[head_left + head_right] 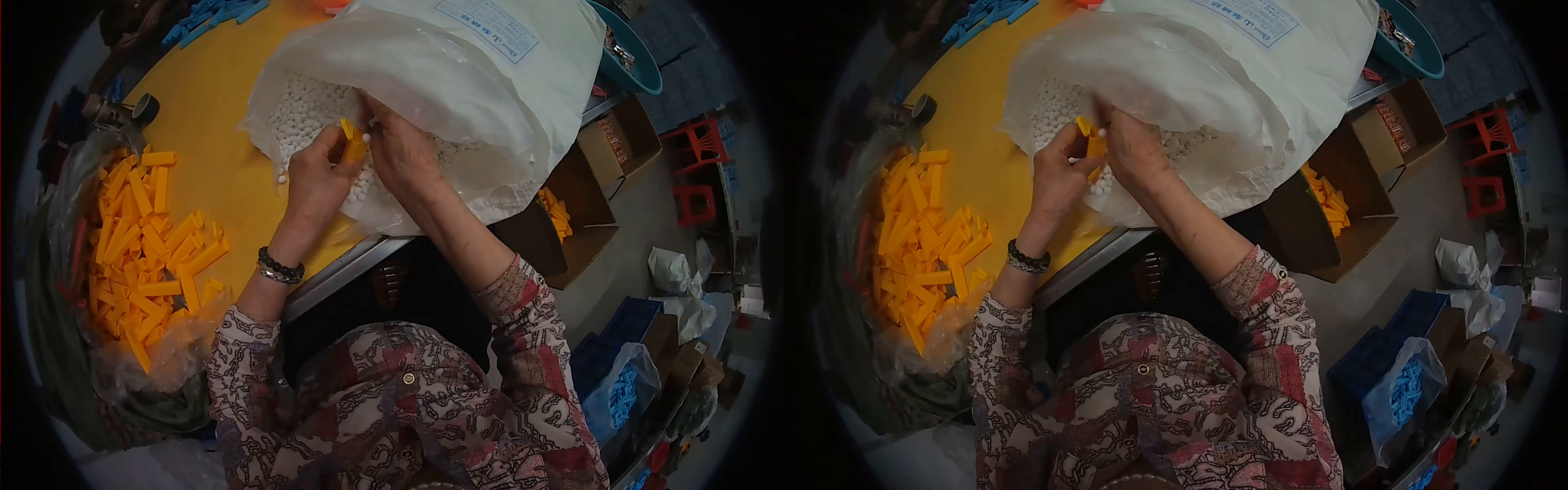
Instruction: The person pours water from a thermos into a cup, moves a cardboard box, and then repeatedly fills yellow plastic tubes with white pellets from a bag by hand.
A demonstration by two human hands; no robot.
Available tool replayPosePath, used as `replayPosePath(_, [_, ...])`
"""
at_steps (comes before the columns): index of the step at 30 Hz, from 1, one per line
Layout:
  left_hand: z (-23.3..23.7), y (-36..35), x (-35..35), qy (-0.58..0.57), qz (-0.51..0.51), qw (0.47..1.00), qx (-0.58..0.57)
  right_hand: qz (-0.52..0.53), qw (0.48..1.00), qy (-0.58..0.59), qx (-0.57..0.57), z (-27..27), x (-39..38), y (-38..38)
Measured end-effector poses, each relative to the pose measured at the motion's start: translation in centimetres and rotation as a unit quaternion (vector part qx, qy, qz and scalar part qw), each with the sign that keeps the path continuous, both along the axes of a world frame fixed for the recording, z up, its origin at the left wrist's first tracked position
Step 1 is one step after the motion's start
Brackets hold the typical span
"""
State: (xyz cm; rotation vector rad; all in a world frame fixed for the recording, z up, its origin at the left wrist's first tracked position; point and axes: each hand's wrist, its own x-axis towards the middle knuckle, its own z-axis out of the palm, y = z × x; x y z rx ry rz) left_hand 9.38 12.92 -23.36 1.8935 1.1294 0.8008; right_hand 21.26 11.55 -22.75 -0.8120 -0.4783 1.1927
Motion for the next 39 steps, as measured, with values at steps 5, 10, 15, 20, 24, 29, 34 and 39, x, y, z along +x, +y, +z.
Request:
replayPosePath(5, [0.0, 0.2, 0.2, 0.010, 0.001, 1.000, 0.005, -0.007, 0.919, -0.389, 0.059, -0.6, 0.9, -0.7])
replayPosePath(10, [0.3, 0.2, 0.2, 0.011, -0.012, 1.000, 0.008, -0.004, 0.968, -0.241, 0.075, -0.7, 0.6, -0.6])
replayPosePath(15, [0.1, 0.2, 0.0, -0.011, -0.012, 1.000, -0.026, 0.018, 0.991, -0.105, 0.075, -1.2, 0.7, -0.2])
replayPosePath(20, [0.2, 0.0, 0.0, -0.026, -0.015, 0.999, -0.028, 0.021, 0.997, 0.002, 0.077, -1.0, 0.4, -0.3])
replayPosePath(24, [-0.2, -0.1, -0.6, -0.073, -0.028, 0.991, -0.104, 0.035, 0.990, 0.112, 0.082, -0.6, 0.2, -0.6])
replayPosePath(29, [-0.5, -0.6, -2.1, -0.274, -0.060, 0.946, -0.162, 0.002, 0.987, -0.160, -0.015, -0.1, 0.7, -0.9])
replayPosePath(34, [0.1, -1.7, -3.1, -0.290, -0.107, 0.944, -0.116, -0.011, 0.881, -0.474, 0.014, -1.2, 1.4, -0.8])
replayPosePath(39, [0.0, -1.8, -2.9, -0.282, -0.110, 0.943, -0.135, 0.106, 0.912, -0.395, -0.024, 1.5, 1.3, -3.0])
